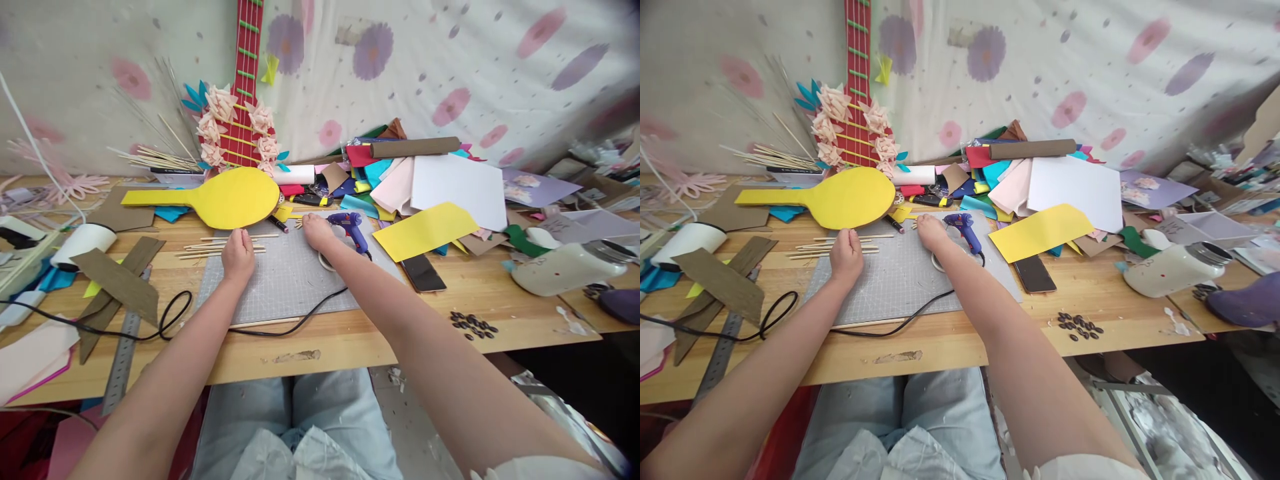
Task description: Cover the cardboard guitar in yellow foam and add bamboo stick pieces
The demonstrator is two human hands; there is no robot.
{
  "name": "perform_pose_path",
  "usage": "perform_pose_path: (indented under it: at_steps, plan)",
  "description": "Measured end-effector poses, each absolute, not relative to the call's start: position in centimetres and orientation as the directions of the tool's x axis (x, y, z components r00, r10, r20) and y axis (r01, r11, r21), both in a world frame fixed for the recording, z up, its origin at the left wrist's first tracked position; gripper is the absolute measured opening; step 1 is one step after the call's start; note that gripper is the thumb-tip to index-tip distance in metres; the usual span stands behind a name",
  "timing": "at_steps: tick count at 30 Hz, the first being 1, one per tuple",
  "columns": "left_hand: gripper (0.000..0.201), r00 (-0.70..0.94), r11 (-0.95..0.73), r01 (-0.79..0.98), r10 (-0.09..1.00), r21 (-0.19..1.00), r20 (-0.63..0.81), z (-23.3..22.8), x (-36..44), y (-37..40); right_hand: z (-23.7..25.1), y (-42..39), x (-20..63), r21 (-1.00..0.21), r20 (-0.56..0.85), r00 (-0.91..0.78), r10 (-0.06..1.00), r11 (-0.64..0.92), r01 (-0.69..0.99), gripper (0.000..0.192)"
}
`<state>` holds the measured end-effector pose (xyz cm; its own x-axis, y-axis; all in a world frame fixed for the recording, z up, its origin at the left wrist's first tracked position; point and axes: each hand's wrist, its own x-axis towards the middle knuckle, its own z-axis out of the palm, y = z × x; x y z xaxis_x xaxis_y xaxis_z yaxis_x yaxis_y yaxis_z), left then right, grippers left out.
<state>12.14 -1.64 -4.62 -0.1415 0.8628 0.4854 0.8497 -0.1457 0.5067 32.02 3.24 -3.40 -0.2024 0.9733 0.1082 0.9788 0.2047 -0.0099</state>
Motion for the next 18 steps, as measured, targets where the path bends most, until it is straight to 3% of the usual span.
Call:
perform_pose_path:
  at_steps: [3, 8, 13, 18]
  plan:
    - [0.024, -0.159, -0.151, 0.836, 0.853, 0.527, 0.497, -4.7, 12.1, -1.5, -2.5, 3.4, 32.9, -0.106, 0.1, -0.226, 0.969, 0.236, 0.966, 0.025]
    - [0.026, -0.18, -0.16, 0.802, 0.854, 0.576, 0.488, -4.5, 12.0, -1.7, -1.6, 1.9, 32.6, -0.515, 0.044, -0.152, 0.987, 0.152, 0.844, 0.012]
    - [0.032, -0.084, -0.155, 0.786, 0.932, 0.599, 0.352, -3.3, 10.9, -1.4, -3.1, -1.8, 28.8, -0.74, 0.029, -0.273, 0.962, 0.205, 0.641, 0.007]
    - [0.005, 0.017, -0.226, 0.765, 0.943, 0.603, 0.332, -1.6, 8.4, -0.9, -4.7, -3.3, 26.8, -0.893, 0.1, -0.361, 0.927, 0.244, 0.378, 0.016]
